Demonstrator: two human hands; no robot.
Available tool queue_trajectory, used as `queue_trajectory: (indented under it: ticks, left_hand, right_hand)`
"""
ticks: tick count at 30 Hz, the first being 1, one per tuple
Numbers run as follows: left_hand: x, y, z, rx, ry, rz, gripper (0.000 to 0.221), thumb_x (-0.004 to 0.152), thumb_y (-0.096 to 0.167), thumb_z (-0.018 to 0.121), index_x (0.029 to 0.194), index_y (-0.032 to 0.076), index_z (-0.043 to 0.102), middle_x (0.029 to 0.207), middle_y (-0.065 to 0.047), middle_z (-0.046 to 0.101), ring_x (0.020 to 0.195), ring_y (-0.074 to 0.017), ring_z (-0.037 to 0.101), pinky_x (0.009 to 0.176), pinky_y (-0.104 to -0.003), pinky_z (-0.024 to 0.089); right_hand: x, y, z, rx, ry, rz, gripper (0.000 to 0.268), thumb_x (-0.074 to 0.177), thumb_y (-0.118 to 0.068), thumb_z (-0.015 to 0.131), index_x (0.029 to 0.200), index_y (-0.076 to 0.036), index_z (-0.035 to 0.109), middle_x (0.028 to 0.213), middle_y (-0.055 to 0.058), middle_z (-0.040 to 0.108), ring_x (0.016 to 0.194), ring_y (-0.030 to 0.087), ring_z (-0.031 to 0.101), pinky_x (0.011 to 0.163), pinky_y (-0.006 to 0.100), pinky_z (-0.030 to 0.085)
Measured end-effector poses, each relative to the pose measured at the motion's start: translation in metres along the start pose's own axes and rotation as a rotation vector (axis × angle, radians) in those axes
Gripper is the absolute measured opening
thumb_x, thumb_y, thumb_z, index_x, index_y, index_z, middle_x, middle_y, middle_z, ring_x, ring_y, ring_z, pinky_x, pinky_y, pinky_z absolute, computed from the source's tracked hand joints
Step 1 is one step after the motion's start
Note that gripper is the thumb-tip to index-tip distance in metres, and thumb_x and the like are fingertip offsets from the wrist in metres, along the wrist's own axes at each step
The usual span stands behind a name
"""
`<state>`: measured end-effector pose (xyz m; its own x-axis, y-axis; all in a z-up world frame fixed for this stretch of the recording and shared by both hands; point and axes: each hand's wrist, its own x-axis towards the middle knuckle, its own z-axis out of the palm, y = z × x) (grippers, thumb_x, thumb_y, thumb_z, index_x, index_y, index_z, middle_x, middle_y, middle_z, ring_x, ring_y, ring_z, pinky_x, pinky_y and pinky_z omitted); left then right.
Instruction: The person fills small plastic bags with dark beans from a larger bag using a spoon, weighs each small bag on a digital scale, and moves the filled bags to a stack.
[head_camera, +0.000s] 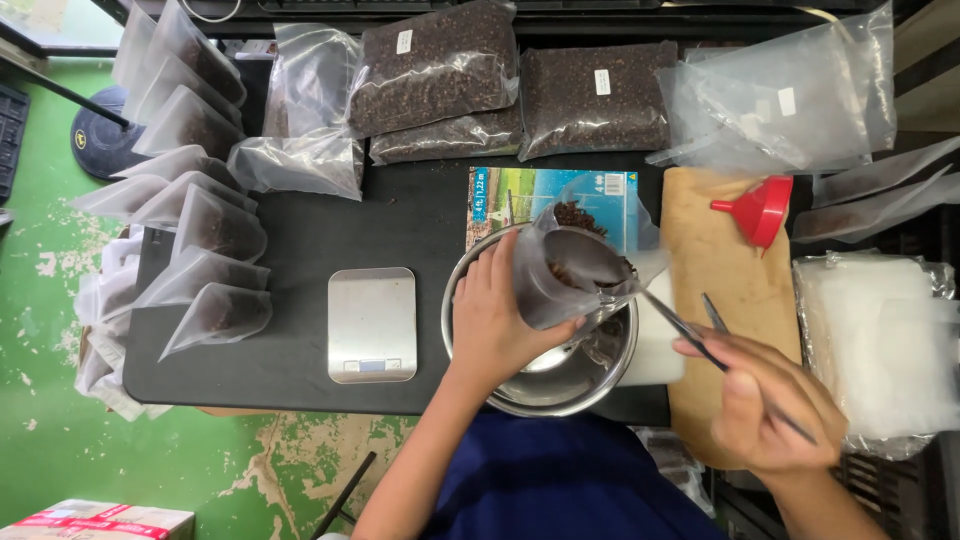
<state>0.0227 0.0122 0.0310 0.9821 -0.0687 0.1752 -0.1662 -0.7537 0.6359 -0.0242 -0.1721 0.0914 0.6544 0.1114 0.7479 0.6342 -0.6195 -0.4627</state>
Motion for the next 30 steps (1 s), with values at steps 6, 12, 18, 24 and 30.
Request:
queue_trajectory:
  ticks: [6,12,18,24,30]
  left_hand:
    - [-0.015,-0.023,0.005,-0.637,-0.238,-0.122,0.086,0.056,0.039,0.067,0.123,0.009,0.022,0.124,-0.011,0.036,0.11,-0.0239,0.041,0.088,-0.035,0.036]
    - [-0.025,-0.025,0.039,-0.781,-0.206,-0.069,0.089,0.049,0.034,0.075,0.117,0.002,0.027,0.136,-0.015,0.017,0.12,-0.0355,0.023,0.096,-0.047,0.026]
    - [-0.026,-0.021,0.038,-0.753,-0.204,-0.087,0.089,0.051,0.035,0.074,0.118,0.001,0.027,0.136,-0.016,0.015,0.12,-0.0366,0.024,0.096,-0.047,0.026]
    - [-0.02,-0.014,0.022,-0.577,-0.158,-0.074,0.085,0.058,0.039,0.067,0.124,0.004,0.025,0.127,-0.012,0.032,0.118,-0.026,0.033,0.095,-0.039,0.03]
    - [-0.008,-0.012,0.007,-0.177,-0.07,0.06,0.085,0.059,0.05,0.062,0.122,0.004,0.029,0.111,-0.012,0.046,0.101,-0.0271,0.044,0.081,-0.04,0.036]
  right_hand:
    - [-0.012,0.052,0.013,-0.023,-0.042,0.347,0.017,0.092,0.001,0.042,0.093,0.012,0.055,0.084,0.021,0.057,0.073,0.026,0.06,0.057,0.028,0.047]
    - [-0.033,0.082,0.056,0.072,-0.073,0.407,0.012,0.084,-0.002,0.052,0.085,-0.001,0.064,0.068,0.014,0.061,0.059,0.024,0.059,0.055,0.031,0.048]
    - [-0.041,0.093,0.041,0.402,0.111,0.863,0.022,0.093,-0.007,0.037,0.09,0.007,0.053,0.068,0.02,0.056,0.062,0.023,0.058,0.057,0.031,0.051]
    - [-0.041,0.101,0.029,0.506,0.332,1.1,0.019,0.088,-0.012,0.043,0.082,0.003,0.053,0.079,0.011,0.058,0.056,0.021,0.06,0.049,0.02,0.051]
    - [-0.032,0.099,0.02,0.513,0.383,1.11,0.02,0.087,-0.017,0.046,0.079,0.0,0.053,0.082,0.01,0.059,0.057,0.019,0.06,0.051,0.022,0.052]
